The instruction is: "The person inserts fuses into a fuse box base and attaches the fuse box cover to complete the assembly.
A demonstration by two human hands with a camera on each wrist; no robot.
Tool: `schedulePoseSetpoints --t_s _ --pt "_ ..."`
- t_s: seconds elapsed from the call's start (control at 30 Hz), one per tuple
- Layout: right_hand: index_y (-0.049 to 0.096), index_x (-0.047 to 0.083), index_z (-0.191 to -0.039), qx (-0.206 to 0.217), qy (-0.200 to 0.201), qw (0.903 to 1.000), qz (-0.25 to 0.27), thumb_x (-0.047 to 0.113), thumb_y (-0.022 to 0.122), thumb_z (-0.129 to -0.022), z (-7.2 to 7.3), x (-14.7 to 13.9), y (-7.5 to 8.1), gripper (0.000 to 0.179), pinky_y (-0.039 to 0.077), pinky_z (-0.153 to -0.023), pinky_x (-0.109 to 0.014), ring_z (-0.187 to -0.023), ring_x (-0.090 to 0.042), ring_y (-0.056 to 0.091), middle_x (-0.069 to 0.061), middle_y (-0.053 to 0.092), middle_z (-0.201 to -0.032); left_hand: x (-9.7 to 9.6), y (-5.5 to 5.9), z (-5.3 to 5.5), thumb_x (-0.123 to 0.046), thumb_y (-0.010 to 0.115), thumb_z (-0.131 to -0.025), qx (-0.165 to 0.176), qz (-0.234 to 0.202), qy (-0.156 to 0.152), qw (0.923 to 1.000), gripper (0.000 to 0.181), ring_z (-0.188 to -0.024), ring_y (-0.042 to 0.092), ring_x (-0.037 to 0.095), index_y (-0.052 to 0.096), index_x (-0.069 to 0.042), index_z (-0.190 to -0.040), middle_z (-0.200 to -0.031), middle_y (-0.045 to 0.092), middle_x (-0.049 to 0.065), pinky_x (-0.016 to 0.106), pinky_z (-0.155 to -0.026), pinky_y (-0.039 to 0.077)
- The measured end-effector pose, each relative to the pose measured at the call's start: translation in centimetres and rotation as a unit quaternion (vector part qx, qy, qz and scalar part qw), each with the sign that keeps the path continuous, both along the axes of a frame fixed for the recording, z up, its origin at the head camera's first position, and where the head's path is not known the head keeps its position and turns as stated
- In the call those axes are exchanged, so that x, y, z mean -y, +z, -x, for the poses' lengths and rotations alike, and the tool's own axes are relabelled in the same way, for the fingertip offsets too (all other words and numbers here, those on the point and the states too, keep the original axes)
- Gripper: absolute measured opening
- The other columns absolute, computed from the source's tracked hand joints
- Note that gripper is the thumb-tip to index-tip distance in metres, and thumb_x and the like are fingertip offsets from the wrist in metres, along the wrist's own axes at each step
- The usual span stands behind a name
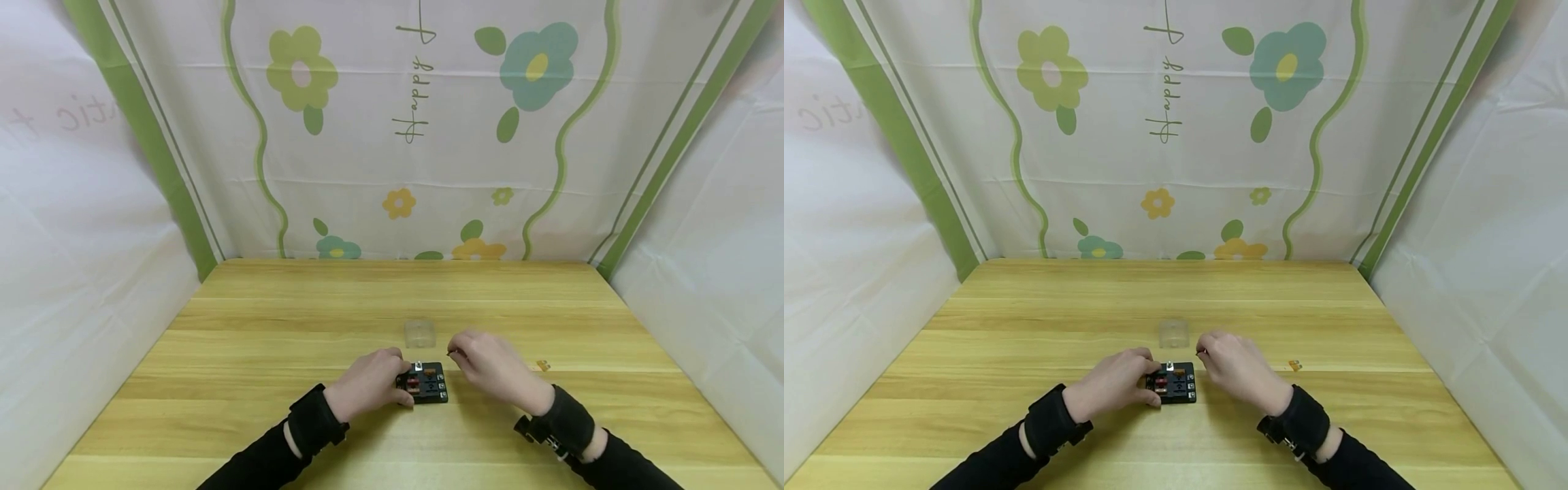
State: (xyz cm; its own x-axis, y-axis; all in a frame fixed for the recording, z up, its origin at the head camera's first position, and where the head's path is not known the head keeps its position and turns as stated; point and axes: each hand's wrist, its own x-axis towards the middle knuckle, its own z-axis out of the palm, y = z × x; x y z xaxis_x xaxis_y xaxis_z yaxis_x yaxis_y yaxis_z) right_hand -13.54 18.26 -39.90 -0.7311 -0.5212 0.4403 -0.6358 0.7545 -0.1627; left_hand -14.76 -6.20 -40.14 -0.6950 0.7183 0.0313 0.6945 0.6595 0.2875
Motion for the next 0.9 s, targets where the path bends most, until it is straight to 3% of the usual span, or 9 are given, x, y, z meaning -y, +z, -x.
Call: schedulePoseSetpoints --t_s 0.27,0.63,0.9 --pt "0.071 0.009 -0.091 0.008 0.009 0.9999 0.000 0.006 0.072 -0.088 -0.2 0.6 -0.1 0.005 0.051 -0.062 -0.027 -0.073 -0.010 0.063 0.002 0.066 -0.085 0.1 -0.1 0.0 -0.037 0.084 -0.077 0.004 -0.004 -0.001 1.0000 0.039 -0.065 0.044 0.007 0.075 -0.010 -0.104 -0.083 0.054 -0.003 0.023 -0.057 0.039" --pt "0.070 0.005 -0.092 -0.008 0.058 0.9982 0.006 0.003 0.073 -0.086 -0.2 1.4 -0.6 0.008 0.050 -0.061 -0.024 -0.072 -0.011 0.061 -0.002 0.065 -0.086 0.0 0.0 0.3 -0.037 0.083 -0.077 0.001 -0.005 -0.008 1.0000 0.035 -0.064 0.044 0.007 0.074 -0.011 -0.099 -0.080 0.053 -0.004 0.022 -0.057 0.039" --pt "0.070 0.005 -0.092 0.011 0.089 0.9960 0.009 0.000 0.073 -0.085 -0.4 1.8 -0.8 0.009 0.049 -0.062 -0.022 -0.072 -0.008 0.058 0.000 0.063 -0.085 0.0 -0.2 0.3 -0.037 0.084 -0.077 0.007 -0.005 -0.007 0.9999 0.034 -0.065 0.046 0.007 0.074 -0.013 -0.098 -0.081 0.054 -0.004 0.022 -0.057 0.040"
